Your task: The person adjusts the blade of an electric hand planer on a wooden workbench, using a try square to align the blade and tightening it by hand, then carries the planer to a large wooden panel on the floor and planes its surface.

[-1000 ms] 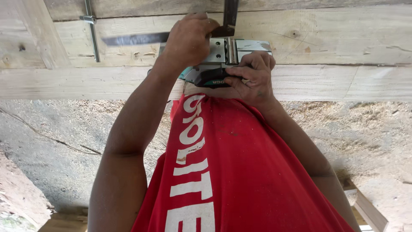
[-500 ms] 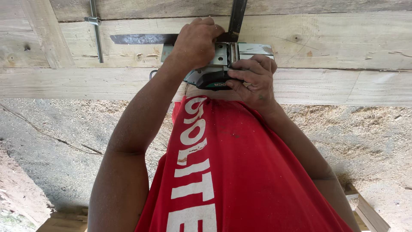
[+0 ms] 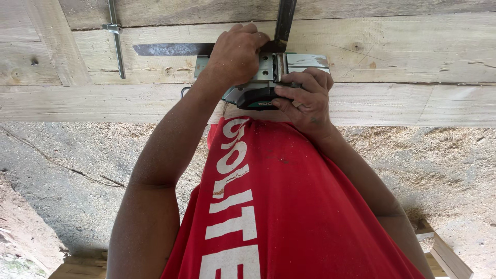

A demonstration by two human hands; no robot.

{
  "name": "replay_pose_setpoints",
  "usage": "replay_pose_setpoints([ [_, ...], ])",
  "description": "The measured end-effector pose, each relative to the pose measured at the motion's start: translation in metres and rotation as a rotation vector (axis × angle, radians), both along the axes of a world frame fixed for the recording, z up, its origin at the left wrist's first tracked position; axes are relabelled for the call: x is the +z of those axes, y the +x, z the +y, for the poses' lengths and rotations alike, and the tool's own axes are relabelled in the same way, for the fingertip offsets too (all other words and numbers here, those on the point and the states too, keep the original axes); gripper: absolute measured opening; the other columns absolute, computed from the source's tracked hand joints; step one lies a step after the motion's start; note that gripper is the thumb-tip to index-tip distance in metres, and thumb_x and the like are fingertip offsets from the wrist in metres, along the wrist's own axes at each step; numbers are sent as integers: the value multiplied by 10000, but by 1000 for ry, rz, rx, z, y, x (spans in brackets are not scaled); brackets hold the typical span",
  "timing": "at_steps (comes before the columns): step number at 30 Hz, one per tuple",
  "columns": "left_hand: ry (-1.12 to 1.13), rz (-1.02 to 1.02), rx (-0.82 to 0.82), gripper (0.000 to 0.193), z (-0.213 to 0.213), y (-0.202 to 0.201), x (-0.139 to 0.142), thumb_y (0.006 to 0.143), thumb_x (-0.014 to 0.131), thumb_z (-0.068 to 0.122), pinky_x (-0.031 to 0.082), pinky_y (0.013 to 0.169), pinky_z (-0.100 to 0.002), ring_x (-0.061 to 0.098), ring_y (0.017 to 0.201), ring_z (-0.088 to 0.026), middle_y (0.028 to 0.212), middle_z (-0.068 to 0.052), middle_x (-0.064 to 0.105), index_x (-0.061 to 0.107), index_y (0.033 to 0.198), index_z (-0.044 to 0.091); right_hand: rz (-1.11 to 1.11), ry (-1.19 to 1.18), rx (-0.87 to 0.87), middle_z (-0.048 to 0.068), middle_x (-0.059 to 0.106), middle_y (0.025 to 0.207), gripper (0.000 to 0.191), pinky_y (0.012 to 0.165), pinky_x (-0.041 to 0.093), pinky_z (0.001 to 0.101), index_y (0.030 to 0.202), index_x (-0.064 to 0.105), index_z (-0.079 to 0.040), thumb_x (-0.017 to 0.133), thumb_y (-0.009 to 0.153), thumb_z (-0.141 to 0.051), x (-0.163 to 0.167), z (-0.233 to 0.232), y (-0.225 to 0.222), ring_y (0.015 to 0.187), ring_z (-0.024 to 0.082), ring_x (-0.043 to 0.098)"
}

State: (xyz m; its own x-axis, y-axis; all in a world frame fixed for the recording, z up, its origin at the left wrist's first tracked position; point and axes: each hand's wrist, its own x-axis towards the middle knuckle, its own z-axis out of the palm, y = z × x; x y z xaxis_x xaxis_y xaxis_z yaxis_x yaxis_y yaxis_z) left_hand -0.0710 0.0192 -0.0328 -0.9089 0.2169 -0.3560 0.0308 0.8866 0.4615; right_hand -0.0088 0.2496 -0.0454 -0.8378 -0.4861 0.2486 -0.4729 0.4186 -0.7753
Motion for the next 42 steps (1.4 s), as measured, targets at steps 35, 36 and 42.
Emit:
replay_pose_setpoints([
  [35, 30, -131, 164, 378, -46, -41, -10, 819, 617, 4, 475, 871, -447, 615, 968, -269, 1050, -110, 680, 713, 1183, 39, 47, 392, 343, 40, 686, 776, 90, 693, 523, 358, 874, 754, -76, 834, 866, -117, 36, -50, -118, 734, 198, 668],
  [36, 32, -127, 165, 376, -46, -42, -10, 820, 620, 4, 475, 874, -444, 613, 973, -266, 1052, -110, 680, 715, 1182, 40, 41, 399, 342, 41, 683, 766, 88, 680, 520, 356, 872, 758, -75, 836, 863, -114, 35, -49, -118, 720, 197, 662],
  [42, 45, -114, 165, 366, -47, -44, -10, 831, 622, 2, 471, 878, -445, 609, 975, -268, 1052, -111, 679, 717, 1182, 43, 30, 399, 364, 48, 695, 790, 93, 682, 536, 348, 888, 756, -68, 832, 869, -118, 33, -48, -121, 732, 197, 670],
])
